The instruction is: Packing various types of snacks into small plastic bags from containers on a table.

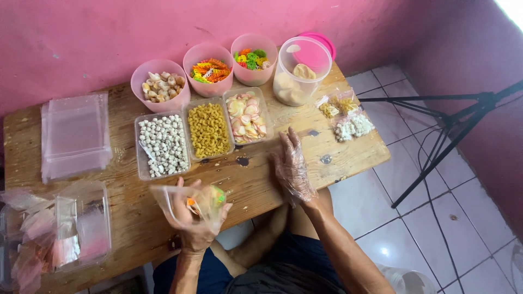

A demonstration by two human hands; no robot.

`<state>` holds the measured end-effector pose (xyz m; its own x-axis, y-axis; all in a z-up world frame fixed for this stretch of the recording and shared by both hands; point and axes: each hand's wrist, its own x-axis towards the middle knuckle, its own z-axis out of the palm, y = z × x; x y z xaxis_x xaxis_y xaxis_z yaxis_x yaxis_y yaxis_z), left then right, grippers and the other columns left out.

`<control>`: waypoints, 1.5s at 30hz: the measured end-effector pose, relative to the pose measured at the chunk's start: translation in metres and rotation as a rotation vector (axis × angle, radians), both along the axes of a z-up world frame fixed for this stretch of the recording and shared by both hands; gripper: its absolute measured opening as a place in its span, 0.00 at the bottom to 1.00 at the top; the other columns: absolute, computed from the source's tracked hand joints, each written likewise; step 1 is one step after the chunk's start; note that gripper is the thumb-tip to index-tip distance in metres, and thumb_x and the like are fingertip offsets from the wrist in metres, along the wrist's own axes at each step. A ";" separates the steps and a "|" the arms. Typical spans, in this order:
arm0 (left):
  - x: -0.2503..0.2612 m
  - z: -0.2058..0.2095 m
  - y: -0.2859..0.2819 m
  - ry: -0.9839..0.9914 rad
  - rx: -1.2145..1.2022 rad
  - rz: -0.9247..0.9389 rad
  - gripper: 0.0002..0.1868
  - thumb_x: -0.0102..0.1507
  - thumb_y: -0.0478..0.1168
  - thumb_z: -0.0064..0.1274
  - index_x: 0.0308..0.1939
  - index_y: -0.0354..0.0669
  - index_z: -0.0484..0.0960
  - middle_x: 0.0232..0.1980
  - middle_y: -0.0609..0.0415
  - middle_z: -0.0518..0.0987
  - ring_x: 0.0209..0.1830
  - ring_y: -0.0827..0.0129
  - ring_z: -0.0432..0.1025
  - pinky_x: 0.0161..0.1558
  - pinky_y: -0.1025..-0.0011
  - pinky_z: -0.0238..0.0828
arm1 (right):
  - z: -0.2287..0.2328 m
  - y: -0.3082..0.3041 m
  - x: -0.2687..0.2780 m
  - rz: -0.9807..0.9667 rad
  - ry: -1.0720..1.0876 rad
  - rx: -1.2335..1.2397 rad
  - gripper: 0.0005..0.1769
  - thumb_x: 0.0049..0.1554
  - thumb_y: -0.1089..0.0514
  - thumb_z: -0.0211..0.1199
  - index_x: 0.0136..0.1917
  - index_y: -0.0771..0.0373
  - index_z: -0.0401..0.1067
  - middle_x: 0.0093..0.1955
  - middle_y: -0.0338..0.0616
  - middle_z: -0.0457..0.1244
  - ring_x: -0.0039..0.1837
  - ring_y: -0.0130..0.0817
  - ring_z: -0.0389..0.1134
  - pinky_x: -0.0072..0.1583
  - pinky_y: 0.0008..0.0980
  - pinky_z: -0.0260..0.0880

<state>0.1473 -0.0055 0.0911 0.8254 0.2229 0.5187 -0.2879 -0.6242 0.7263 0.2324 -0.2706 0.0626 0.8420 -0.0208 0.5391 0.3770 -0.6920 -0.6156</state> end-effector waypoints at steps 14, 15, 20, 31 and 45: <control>0.004 0.000 -0.022 0.092 -0.224 -0.125 0.66 0.47 0.42 0.73 0.77 0.23 0.44 0.76 0.24 0.59 0.75 0.43 0.61 0.73 0.59 0.62 | 0.006 -0.105 0.013 -0.557 0.084 -0.266 0.27 0.59 0.65 0.56 0.70 0.71 0.61 0.74 0.72 0.53 0.68 0.70 0.57 0.67 0.62 0.61; 0.003 0.001 -0.022 0.094 -0.224 -0.124 0.66 0.47 0.42 0.73 0.77 0.23 0.44 0.76 0.24 0.59 0.75 0.43 0.61 0.73 0.59 0.62 | 0.003 -0.107 0.011 -0.556 0.086 -0.267 0.27 0.59 0.65 0.56 0.70 0.71 0.61 0.74 0.72 0.53 0.68 0.70 0.57 0.67 0.62 0.61; 0.003 -0.007 -0.021 0.108 -0.353 -0.185 0.62 0.46 0.35 0.73 0.75 0.26 0.47 0.66 0.30 0.68 0.62 0.51 0.71 0.62 0.63 0.73 | 0.026 -0.077 -0.020 -0.277 0.143 -0.237 0.05 0.65 0.65 0.54 0.53 0.65 0.69 0.52 0.53 0.66 0.53 0.48 0.68 0.56 0.46 0.74; 0.003 -0.008 -0.020 0.131 -0.356 -0.225 0.61 0.47 0.34 0.72 0.75 0.27 0.47 0.67 0.32 0.64 0.65 0.51 0.67 0.66 0.62 0.70 | 0.035 -0.048 -0.048 -0.184 0.276 -0.576 0.63 0.58 0.28 0.58 0.85 0.66 0.29 0.87 0.63 0.27 0.87 0.62 0.29 0.82 0.61 0.29; 0.006 -0.004 -0.021 -0.081 -0.333 -0.329 0.59 0.51 0.26 0.66 0.78 0.32 0.44 0.55 0.40 0.71 0.56 0.54 0.72 0.65 0.60 0.73 | 0.074 -0.027 -0.077 -0.120 0.643 -0.298 0.22 0.65 0.59 0.45 0.71 0.59 0.60 0.57 0.55 0.62 0.53 0.49 0.67 0.50 0.46 0.75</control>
<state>0.1535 -0.0267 0.0871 0.8398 0.1216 0.5291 -0.4952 -0.2277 0.8384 0.1559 -0.2978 0.1363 0.9959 -0.0624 -0.0654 -0.0859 -0.8793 -0.4685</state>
